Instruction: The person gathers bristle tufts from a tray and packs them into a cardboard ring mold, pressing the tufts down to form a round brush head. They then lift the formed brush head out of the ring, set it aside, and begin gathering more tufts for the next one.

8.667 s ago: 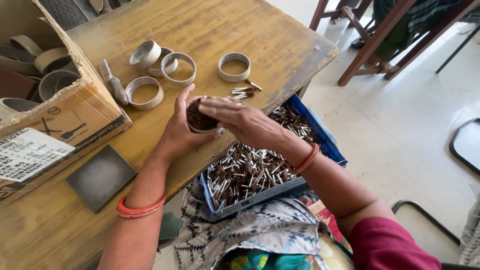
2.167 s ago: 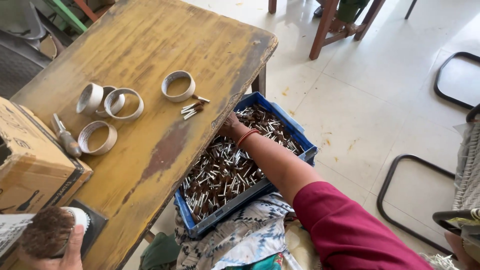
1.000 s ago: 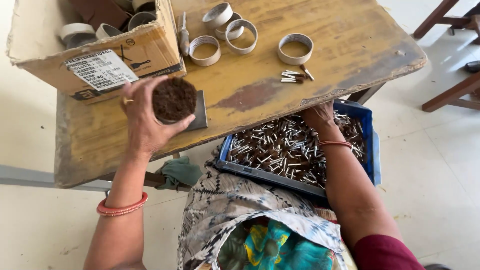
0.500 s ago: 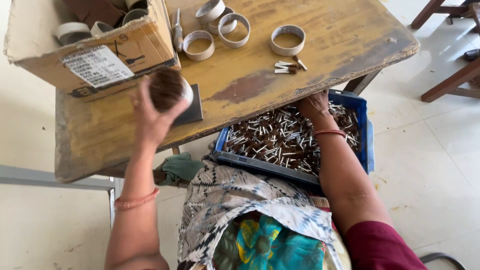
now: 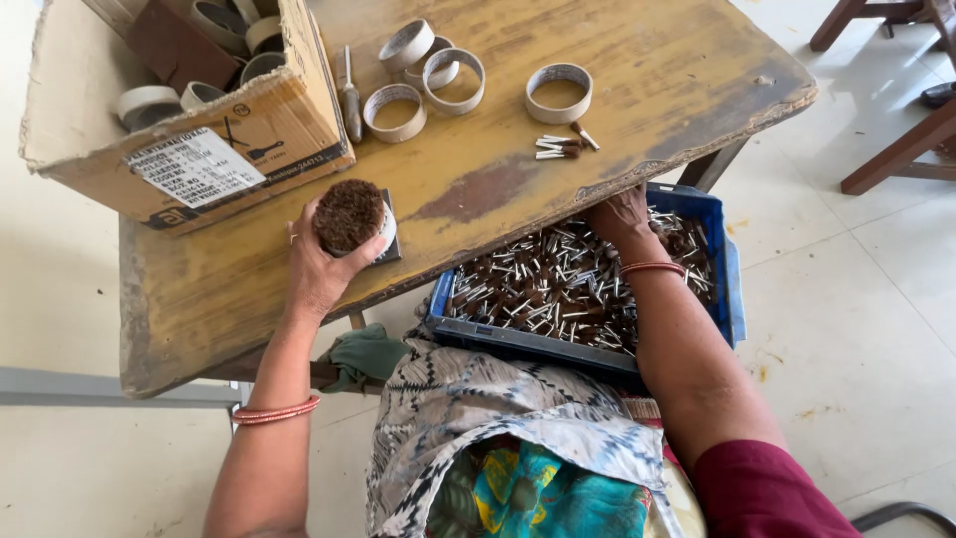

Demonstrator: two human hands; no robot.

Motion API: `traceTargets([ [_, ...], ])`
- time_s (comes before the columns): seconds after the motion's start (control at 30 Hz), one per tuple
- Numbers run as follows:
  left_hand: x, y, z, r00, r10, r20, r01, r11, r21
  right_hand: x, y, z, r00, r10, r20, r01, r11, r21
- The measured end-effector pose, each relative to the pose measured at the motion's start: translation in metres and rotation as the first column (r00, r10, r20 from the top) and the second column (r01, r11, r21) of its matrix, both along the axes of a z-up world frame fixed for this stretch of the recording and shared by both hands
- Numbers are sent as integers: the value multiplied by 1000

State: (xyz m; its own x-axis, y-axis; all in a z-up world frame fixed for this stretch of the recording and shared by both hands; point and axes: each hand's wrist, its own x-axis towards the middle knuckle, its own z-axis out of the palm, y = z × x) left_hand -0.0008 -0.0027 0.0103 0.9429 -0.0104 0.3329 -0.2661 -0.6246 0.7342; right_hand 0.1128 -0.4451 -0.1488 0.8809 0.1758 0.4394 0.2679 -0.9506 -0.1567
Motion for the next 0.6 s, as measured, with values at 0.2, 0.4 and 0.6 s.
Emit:
traceTargets([
  [0.2,-18,-15,58,917,21,397,-44,998,48,1,-5,-15,994,38,102,-37,999,-15],
  [0.4,-13,16,32,967,-26,255,-93,892,443,3,-5,-11,1000,-27,14,27,999,-21],
  [0.6,-1,19,-16,961,70,267,-160,929,334,-7,-2,-3,995,-25,-94,26,1000,6],
])
